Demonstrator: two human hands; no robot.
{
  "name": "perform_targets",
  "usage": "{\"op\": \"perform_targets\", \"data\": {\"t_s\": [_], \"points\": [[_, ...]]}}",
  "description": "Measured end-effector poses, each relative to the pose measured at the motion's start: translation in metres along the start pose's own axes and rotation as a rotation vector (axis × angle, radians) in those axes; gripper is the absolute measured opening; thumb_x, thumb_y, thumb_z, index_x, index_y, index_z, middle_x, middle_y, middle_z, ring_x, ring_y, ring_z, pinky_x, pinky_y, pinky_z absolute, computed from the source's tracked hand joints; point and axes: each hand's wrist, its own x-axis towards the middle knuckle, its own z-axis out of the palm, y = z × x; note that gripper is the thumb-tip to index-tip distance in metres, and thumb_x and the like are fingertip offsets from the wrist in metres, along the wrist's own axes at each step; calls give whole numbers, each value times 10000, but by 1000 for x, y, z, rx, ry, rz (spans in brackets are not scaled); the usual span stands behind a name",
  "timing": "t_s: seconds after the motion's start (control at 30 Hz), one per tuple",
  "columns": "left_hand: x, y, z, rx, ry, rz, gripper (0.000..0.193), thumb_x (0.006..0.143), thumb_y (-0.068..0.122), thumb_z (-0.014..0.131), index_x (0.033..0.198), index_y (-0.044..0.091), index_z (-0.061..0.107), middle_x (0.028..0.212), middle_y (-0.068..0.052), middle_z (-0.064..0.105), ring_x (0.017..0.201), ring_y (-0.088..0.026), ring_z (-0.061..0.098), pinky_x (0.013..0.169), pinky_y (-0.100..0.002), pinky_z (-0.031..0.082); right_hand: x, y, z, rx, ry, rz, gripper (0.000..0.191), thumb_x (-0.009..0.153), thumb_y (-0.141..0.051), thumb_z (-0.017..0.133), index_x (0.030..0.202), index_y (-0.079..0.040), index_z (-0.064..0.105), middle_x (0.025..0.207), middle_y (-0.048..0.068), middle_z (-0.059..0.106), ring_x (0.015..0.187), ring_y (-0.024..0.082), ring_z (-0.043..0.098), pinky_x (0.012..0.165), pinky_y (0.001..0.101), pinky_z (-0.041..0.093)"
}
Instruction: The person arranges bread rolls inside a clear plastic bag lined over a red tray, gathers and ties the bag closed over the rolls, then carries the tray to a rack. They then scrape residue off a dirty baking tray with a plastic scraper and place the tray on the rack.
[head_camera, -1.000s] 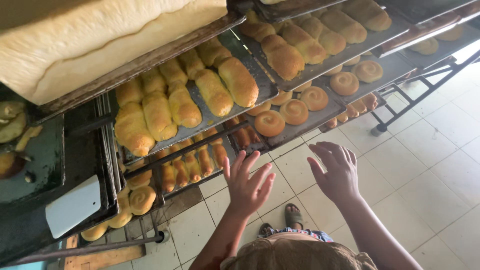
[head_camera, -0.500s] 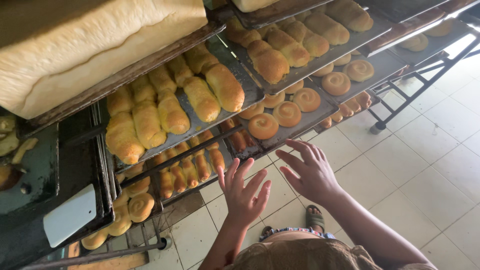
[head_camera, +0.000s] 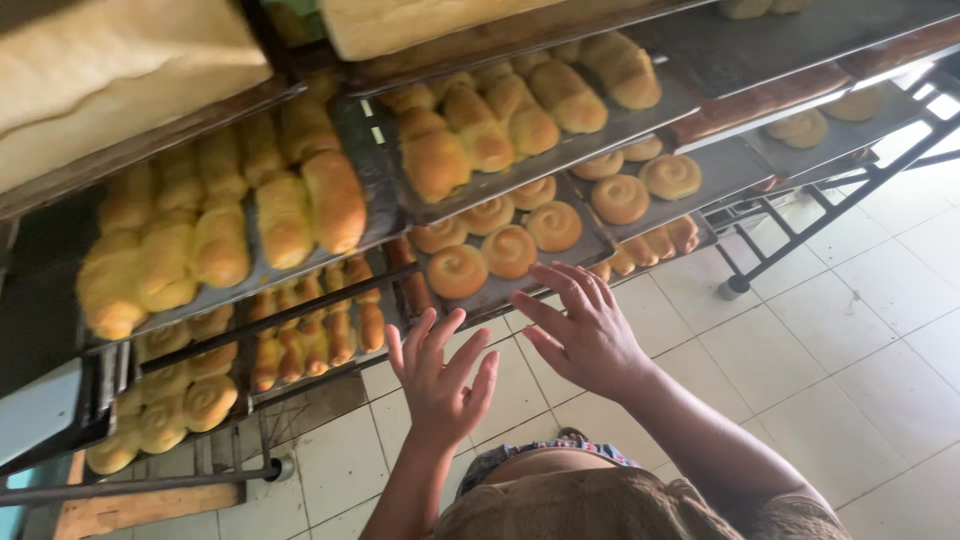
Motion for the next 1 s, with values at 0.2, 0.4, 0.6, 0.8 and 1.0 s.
{"op": "perform_targets", "data": {"t_s": [0.2,0.4,0.6,0.8,1.0], "points": [[9,38,36,98,-20,-44,293,915,296,750,1191,198,752,1405,-62,597,1404,-322,461,1266,-576,92,-20,72,-28,50,8,63,539,913,-286,725,1426,-184,595,1601,152,398,1483,385,382,1192,550,326],[16,64,54,176,-25,-123,408,903,314,734,1282,168,703,1435,-104,574,1428,-361,441,1261,-600,62,-24,127,-49,66,19,148,636,904,-297,741,1488,-151,534,1631,162,340,1531,404,282,1217,574,261],[19,74,61,210,-67,-158,464,923,320,725,1353,161,659,1514,-126,515,1468,-384,406,1265,-627,45,-38,147,-53,79,34,202,635,907,-279,742,1495,-144,542,1652,145,342,1553,399,279,1229,551,273],[23,85,72,177,-125,-123,499,934,316,725,1401,171,628,1561,-122,471,1507,-386,361,1246,-656,14,-46,139,-45,115,-43,129,652,911,-316,741,1497,-136,519,1653,152,324,1555,412,260,1241,568,244],[27,87,76,159,-162,-104,504,956,334,701,1426,175,610,1583,-129,441,1532,-393,311,1246,-663,-1,-52,122,-41,85,-154,97,666,926,-418,710,1513,-182,502,1656,138,318,1552,386,239,1224,584,219]]}}
